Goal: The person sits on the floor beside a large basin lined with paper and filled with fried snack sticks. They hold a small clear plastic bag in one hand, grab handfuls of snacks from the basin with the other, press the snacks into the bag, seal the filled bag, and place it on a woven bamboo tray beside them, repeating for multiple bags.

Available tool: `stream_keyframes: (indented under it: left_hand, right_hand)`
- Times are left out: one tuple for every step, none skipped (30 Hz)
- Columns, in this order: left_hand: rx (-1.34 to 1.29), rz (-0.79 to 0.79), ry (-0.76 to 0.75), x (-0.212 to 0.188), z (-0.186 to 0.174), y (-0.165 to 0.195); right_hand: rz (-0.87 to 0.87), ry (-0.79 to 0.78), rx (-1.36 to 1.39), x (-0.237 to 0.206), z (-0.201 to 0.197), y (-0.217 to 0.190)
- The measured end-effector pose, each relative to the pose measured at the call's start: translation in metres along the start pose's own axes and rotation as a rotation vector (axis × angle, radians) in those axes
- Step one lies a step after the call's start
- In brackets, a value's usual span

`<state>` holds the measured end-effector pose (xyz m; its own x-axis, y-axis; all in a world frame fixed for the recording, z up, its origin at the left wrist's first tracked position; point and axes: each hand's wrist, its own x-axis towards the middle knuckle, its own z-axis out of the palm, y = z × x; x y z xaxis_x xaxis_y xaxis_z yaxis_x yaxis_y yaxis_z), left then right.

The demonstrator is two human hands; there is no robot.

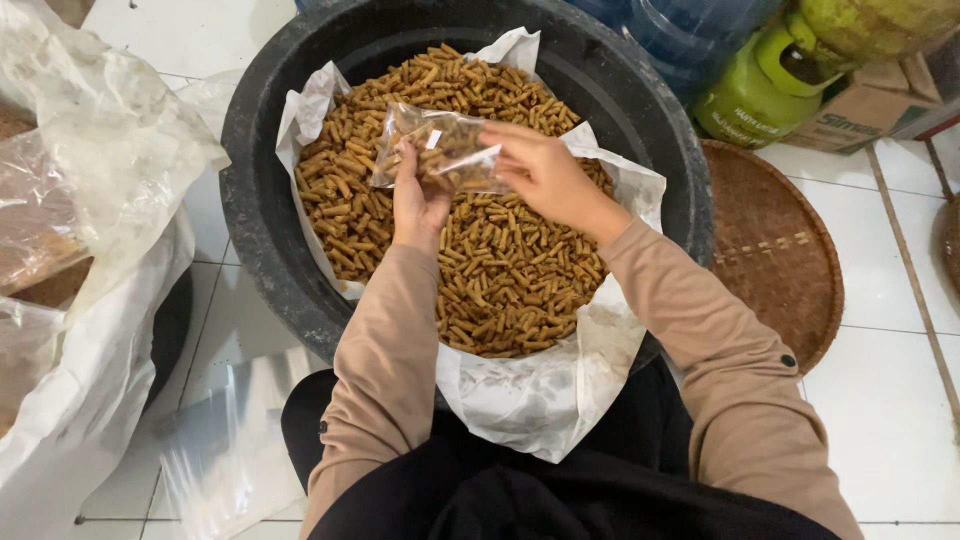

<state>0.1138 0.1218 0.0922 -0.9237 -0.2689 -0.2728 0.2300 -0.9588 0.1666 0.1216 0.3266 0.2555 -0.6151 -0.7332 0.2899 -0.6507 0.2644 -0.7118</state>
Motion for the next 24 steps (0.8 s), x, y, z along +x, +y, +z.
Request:
stream_keyframes:
  left_hand:
    - [0.031,-0.023,-0.017,0.0,0.0,-0.004]
    - [0.061,-0.048,-0.032,-0.003,0.001,-0.008]
    - [0.093,-0.074,-0.049,-0.005,0.004,-0.012]
    - [0.161,-0.087,-0.039,-0.009,0.008,-0.019]
    - [0.228,-0.099,-0.028,-0.013,0.012,-0.026]
    - [0.296,-0.112,-0.018,-0.019,0.017,-0.032]
    - [0.334,-0.186,-0.075,-0.025,0.021,-0.041]
    - [0.369,-0.259,-0.13,-0.034,0.024,-0.05]
    - [0.401,-0.337,-0.182,-0.044,0.026,-0.059]
    - [0.483,-0.433,-0.243,-0.054,0.027,-0.065]
    - [0.567,-0.534,-0.307,-0.062,0.029,-0.07]
    - [0.649,-0.64,-0.372,-0.069,0.031,-0.076]
    - [0.878,-0.612,-0.429,-0.075,0.033,-0.08]
    - [1.105,-0.578,-0.491,-0.08,0.034,-0.081]
    - [1.329,-0.535,-0.558,-0.084,0.035,-0.081]
    - [1.517,-0.298,-0.614,-0.087,0.036,-0.081]
    - [1.686,-0.041,-0.664,-0.088,0.036,-0.081]
    - [1.892,0.186,-0.658,-0.089,0.035,-0.079]
    - [2.082,0.435,-0.644,-0.089,0.034,-0.076]
    - [2.084,0.461,-0.611,-0.088,0.032,-0.075]
    - [2.087,0.487,-0.573,-0.088,0.03,-0.076]
    - [2.06,0.463,-0.543,-0.087,0.029,-0.079]
    - [2.033,0.44,-0.51,-0.086,0.028,-0.083]
    - [2.008,0.416,-0.473,-0.087,0.027,-0.087]
  right_hand:
    - [0.112,0.062,0.197,0.002,-0.002,0.008]
    - [0.11,0.042,0.276,0.005,-0.004,0.014]
    - [0.108,0.024,0.355,0.007,-0.007,0.019]
    - [0.107,0.008,0.433,0.005,-0.009,0.023]
    - [0.049,-0.012,0.183,0.001,-0.01,0.025]
    - [-0.008,-0.033,-0.067,-0.006,-0.01,0.025]
    - [-0.065,-0.053,-0.319,-0.014,-0.013,0.025]
    - [-0.098,-0.061,-0.338,-0.021,-0.019,0.024]
    - [-0.126,-0.072,-0.354,-0.032,-0.026,0.023]
    - [-0.148,-0.081,-0.369,-0.045,-0.034,0.023]
    - [-0.06,-0.102,-0.361,-0.057,-0.052,0.024]
    - [0.032,-0.122,-0.352,-0.07,-0.076,0.026]
    - [0.023,-0.08,-0.36,-0.09,-0.101,0.027]
    - [0.015,-0.039,-0.37,-0.115,-0.127,0.029]
    - [0.072,0.04,-0.485,-0.143,-0.15,0.031]
    - [0.128,0.118,-0.603,-0.172,-0.172,0.034]
    - [0.222,0.199,-0.704,-0.205,-0.189,0.039]
    - [0.312,0.276,-0.804,-0.239,-0.202,0.045]
    - [0.352,0.31,-0.914,-0.273,-0.214,0.052]
    - [0.392,0.342,-1.024,-0.306,-0.22,0.063]
    - [0.723,0.729,-0.278,-0.334,-0.222,0.078]
    - [0.96,1.037,0.537,-0.36,-0.222,0.095]
    - [0.795,0.734,-0.07,-0.393,-0.214,0.109]
    - [0.579,0.39,-0.634,-0.426,-0.206,0.122]
